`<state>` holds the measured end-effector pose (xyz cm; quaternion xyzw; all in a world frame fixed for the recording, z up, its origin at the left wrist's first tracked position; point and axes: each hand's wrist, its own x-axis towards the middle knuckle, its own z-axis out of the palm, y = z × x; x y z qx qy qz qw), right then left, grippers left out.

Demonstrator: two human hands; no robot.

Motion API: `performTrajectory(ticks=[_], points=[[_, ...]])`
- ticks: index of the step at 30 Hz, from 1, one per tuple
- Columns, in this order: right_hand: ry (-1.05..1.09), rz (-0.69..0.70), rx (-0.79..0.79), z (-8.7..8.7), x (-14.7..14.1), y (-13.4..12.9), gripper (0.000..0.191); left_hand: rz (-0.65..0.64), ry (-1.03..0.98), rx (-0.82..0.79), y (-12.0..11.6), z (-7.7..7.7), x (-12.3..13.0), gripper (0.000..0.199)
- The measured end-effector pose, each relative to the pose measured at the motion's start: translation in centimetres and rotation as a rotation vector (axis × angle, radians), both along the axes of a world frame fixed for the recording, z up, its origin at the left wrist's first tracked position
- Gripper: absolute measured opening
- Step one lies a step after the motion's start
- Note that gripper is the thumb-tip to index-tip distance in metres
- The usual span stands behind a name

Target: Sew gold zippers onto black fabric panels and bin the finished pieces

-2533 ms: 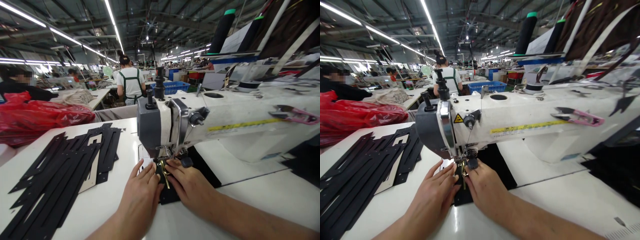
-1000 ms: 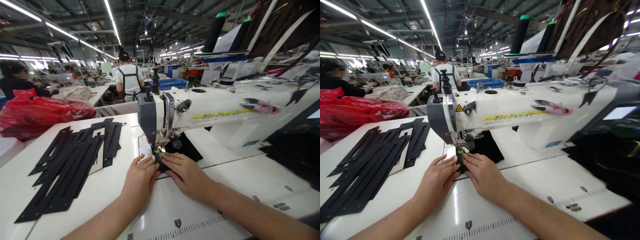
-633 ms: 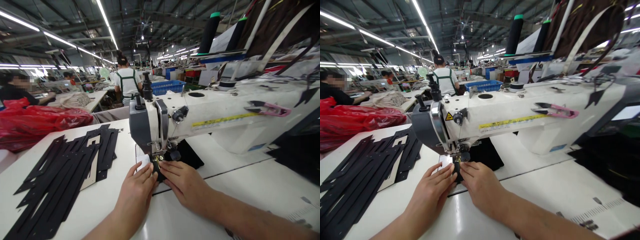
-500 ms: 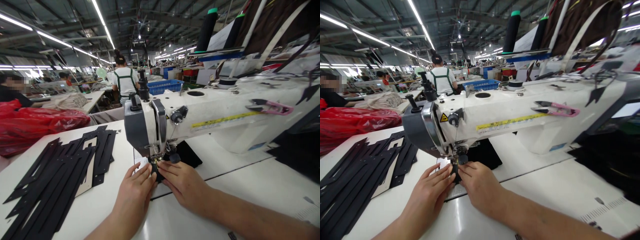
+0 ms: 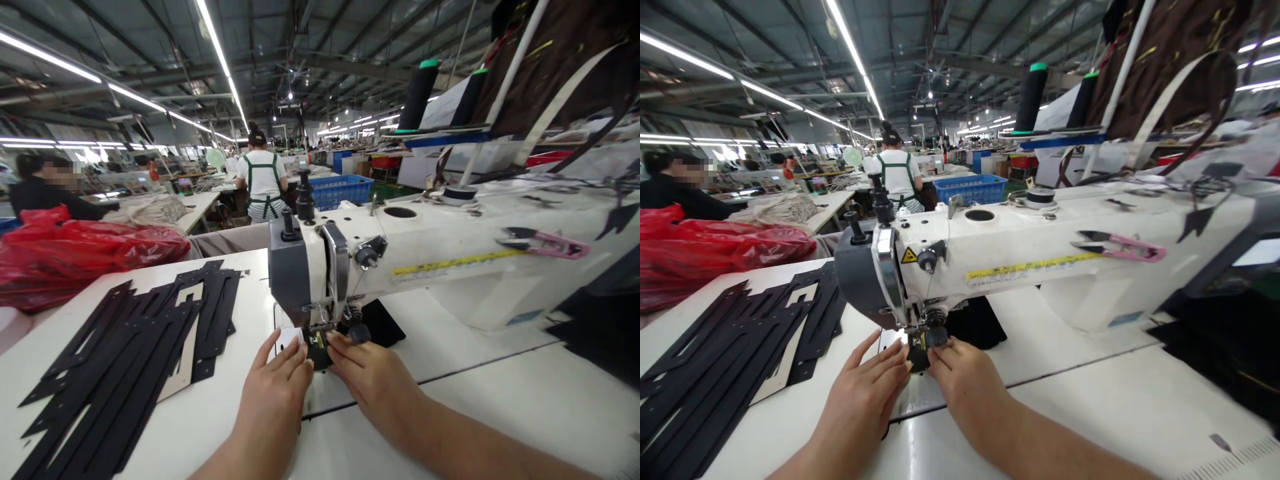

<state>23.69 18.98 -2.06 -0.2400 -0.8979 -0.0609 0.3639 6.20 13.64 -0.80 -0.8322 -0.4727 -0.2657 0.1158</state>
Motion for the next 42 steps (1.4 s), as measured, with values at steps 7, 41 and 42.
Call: performTrajectory(ticks=[7,41,42], points=[[-0.081,0.039,-0.045,0.3,0.0,0.7,0.019,-0.073,0.010,-0.038,0.9,0.0,-0.4,0.022],[-0.124,-0.139,-0.112,0.8,1.1,2.5,0.013,-0.011,-0.025,0.010,1.9,0.0,-1.0,0.019],[-0.132,-0.195,-0.089,1.0,1.6,2.5,0.014,-0.011,-0.023,0.018,1.6,0.3,-0.9,0.020]])
